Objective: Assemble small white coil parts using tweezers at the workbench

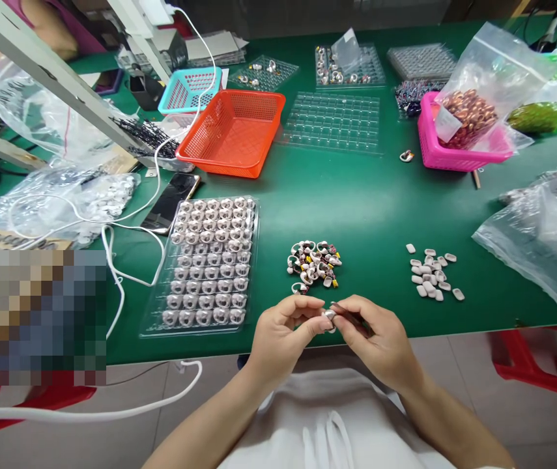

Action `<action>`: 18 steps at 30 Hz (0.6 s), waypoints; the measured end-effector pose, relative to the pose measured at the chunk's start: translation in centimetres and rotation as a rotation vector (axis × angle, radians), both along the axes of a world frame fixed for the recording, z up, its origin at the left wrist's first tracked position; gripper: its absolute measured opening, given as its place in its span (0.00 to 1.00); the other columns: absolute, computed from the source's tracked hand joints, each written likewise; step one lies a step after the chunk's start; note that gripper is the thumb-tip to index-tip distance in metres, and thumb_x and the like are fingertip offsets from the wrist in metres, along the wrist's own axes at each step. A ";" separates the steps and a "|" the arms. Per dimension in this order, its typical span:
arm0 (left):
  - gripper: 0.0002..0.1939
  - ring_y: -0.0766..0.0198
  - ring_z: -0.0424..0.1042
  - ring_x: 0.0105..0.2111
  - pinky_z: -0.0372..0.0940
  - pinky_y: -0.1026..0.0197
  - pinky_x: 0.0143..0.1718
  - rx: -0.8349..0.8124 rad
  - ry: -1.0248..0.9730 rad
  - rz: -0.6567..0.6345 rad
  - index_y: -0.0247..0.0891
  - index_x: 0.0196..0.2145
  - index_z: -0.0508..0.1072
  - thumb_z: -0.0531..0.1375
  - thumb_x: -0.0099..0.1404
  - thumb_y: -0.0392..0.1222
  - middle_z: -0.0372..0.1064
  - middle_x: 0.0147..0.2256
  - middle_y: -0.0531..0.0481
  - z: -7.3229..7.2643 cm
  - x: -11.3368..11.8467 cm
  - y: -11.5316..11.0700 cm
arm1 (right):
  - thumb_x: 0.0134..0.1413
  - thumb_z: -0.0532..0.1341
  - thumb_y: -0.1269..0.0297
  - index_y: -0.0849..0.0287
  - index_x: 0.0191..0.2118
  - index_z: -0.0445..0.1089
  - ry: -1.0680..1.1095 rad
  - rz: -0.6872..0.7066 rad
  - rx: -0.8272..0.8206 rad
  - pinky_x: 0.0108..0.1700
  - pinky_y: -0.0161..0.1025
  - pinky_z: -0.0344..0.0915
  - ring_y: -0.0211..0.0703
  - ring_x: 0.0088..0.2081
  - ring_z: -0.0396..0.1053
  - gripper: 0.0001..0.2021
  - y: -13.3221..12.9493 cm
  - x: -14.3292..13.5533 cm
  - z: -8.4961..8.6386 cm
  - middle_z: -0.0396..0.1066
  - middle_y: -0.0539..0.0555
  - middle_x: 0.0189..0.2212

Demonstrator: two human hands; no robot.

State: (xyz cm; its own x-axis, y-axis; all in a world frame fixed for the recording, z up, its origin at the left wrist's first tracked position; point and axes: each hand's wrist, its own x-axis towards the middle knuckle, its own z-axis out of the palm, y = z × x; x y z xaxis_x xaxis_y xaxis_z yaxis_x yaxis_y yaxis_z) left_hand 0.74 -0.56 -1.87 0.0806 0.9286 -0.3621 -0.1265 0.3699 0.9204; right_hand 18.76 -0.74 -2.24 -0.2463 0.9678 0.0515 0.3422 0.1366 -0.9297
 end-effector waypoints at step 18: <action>0.07 0.60 0.79 0.32 0.74 0.60 0.36 0.242 0.162 -0.027 0.39 0.38 0.83 0.66 0.61 0.36 0.79 0.33 0.46 -0.4 -0.1 -0.3 | 0.63 0.62 0.60 0.55 0.40 0.74 0.341 -0.031 -0.348 0.30 0.30 0.62 0.35 0.30 0.66 0.05 -0.2 -0.5 -1.0 0.71 0.49 0.31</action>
State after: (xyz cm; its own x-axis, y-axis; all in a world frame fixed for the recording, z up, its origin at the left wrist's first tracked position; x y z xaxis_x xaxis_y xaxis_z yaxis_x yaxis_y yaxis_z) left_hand 0.66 -0.88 -2.24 0.0659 0.9880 -0.1400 0.0362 0.1378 0.9898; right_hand 18.22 -0.90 -3.29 -0.2422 0.9485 -0.2040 0.0091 -0.2080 -0.9781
